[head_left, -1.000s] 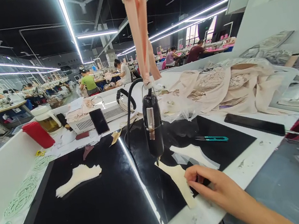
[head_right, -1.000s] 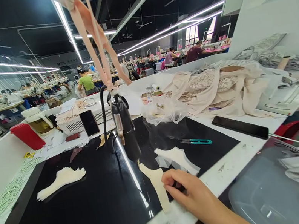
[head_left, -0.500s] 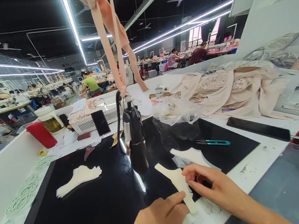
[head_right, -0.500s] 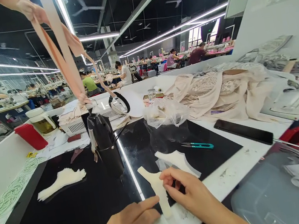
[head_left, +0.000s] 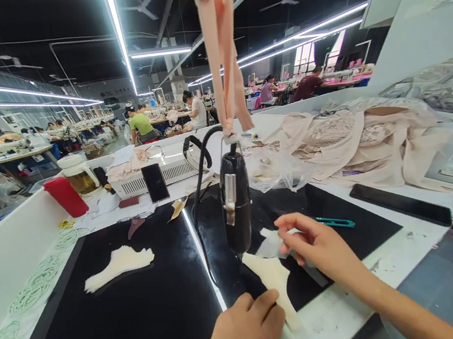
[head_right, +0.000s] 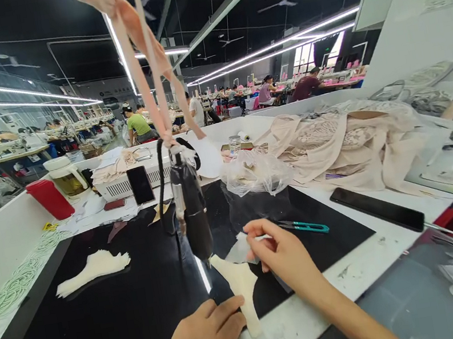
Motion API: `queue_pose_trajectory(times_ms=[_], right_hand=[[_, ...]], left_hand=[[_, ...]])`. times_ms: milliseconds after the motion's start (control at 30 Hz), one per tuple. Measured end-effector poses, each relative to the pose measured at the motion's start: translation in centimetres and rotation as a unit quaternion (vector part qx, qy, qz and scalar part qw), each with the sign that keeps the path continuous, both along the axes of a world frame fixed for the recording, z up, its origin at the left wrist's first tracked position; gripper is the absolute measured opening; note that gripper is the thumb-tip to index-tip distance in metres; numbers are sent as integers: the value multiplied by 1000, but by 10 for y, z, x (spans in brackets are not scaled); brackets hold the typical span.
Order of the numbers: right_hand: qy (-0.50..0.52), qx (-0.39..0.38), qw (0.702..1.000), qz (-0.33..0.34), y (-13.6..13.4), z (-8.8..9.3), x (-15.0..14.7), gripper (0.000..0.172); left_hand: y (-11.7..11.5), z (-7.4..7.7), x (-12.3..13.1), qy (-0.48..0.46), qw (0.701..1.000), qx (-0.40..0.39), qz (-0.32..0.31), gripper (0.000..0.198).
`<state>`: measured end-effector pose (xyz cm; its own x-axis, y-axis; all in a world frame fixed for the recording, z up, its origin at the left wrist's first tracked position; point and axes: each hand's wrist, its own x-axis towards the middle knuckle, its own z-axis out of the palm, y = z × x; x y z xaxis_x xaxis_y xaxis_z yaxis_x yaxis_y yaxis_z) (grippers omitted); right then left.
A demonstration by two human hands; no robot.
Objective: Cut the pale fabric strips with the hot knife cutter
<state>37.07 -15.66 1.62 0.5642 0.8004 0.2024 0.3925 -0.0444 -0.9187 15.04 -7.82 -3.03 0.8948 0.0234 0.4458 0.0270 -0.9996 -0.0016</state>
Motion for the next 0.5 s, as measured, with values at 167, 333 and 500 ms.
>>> queue_pose_trajectory(times_ms=[167,333,500], right_hand=[[-20,95,993,-61,20,32,20,41],[-74,136,985,-72,4,53,19,29],[-142,141,980,-6,-31,51,2,13]], left_hand=[[1,-6,2,7,1000,-3,-14,31],[4,-11,3,31,994,-95,-34,26],[6,12,-4,58,941,-332,-9,12]])
